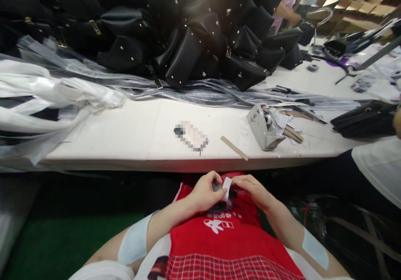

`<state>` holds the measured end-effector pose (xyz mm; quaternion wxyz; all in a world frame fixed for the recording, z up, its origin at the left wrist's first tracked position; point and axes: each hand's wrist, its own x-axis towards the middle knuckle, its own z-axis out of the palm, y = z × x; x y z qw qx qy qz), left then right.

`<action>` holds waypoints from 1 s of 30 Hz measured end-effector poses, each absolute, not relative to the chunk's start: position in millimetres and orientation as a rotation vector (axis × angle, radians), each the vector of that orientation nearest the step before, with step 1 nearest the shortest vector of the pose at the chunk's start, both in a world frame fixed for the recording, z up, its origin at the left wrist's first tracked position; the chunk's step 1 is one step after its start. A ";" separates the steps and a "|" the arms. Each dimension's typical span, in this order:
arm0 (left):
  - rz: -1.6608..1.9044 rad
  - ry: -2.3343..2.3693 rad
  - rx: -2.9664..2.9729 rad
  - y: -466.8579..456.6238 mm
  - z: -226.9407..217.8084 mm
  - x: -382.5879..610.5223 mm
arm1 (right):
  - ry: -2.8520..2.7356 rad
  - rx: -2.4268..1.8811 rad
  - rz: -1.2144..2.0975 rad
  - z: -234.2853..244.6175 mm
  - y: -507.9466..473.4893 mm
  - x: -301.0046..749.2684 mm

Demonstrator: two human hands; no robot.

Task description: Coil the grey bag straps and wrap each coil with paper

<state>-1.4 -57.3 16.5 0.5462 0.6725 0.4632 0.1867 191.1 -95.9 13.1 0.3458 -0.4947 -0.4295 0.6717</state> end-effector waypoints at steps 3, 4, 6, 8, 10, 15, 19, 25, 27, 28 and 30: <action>0.442 1.068 1.673 -58.6 17.0 -0.9 | -1.197 -1.402 1.692 15.4 -94.2 190.6; 0.433 1.053 1.687 -59.3 17.5 -0.8 | -1.200 -1.421 1.697 15.2 -93.5 190.3; 0.419 1.043 1.707 -60.4 18.9 -0.7 | -1.203 -1.426 1.725 14.7 -92.4 189.4; 0.413 1.056 1.710 -60.4 20.4 -1.0 | -1.262 -1.439 1.702 15.6 -92.5 187.3; 0.374 1.062 1.669 -58.6 20.9 -2.0 | -1.388 -1.498 1.557 18.6 -94.3 183.6; 0.117 0.790 1.081 -45.7 15.8 -9.0 | -1.872 -1.608 0.860 29.7 -104.9 173.6; 0.354 0.688 0.744 -30.1 14.4 -14.6 | -2.185 -1.394 0.505 34.4 -112.0 167.0; 0.457 0.717 0.785 -20.0 15.8 -13.9 | -2.223 -1.309 0.442 42.1 -101.2 170.1; 0.470 0.720 0.792 -20.2 12.2 -15.1 | -2.081 -1.382 0.334 46.9 -86.2 193.0; 0.479 0.727 0.797 -20.2 9.3 -16.3 | -1.946 -1.450 0.229 49.3 -76.5 210.4; 0.492 0.732 0.813 -19.5 2.5 -18.9 | -1.582 -1.622 0.032 53.7 -54.7 254.0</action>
